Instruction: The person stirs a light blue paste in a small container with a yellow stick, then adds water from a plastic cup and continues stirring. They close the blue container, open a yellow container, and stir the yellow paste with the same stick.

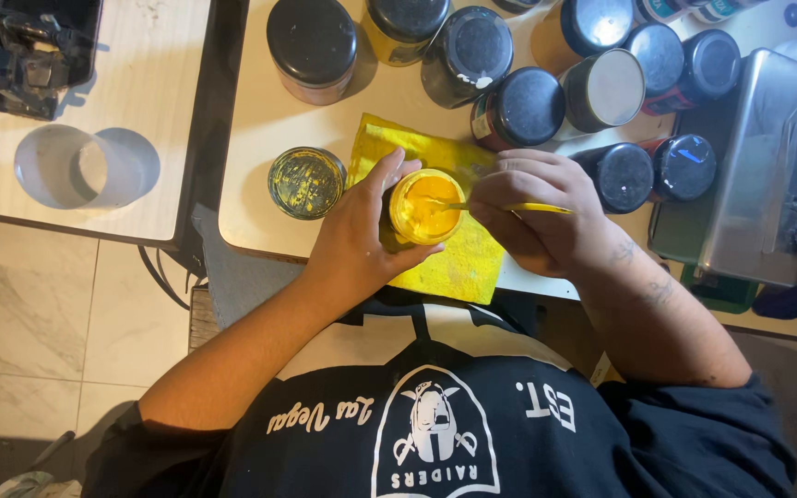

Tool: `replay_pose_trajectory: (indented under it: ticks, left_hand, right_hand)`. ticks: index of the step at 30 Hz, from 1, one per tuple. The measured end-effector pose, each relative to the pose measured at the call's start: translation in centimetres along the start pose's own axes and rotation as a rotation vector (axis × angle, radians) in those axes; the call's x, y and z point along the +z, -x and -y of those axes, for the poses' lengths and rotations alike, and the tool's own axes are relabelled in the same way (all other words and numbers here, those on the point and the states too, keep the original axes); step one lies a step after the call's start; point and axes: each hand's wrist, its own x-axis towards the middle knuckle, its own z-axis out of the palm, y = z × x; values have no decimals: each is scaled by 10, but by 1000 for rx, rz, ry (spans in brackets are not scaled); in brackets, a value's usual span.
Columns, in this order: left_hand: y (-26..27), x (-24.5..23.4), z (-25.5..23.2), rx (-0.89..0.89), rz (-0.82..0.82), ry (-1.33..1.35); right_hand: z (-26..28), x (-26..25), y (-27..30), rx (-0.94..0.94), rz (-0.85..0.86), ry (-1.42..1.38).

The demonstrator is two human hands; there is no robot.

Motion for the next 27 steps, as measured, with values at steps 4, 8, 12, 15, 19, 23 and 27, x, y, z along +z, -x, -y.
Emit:
replay_pose_trajectory:
  ticks: [4, 8, 12, 15, 19, 23, 27]
  left_hand:
    - [0, 1, -2, -2, 0, -34]
    - [-4, 1, -2, 11, -20, -21]
    - [-4, -2, -5, -28, 16, 22]
    - [-6, -1, -4, -27, 19, 1]
    - [-4, 1, -3, -7, 19, -15]
    - [-4, 2, -6, -21, 14, -9]
    - [1, 8, -2, -12, -6, -43]
  right_hand:
    - [6, 10, -14, -28, 28, -25]
    - [10, 5, -14, -77, 28, 17]
    - [4, 3, -13, -22, 64, -52]
    - [4, 2, -17, 78, 54, -60]
    - [1, 2, -22, 73, 67, -46]
    - [1, 4, -26, 73, 145, -48]
    - [3, 11, -28, 108, 197, -51]
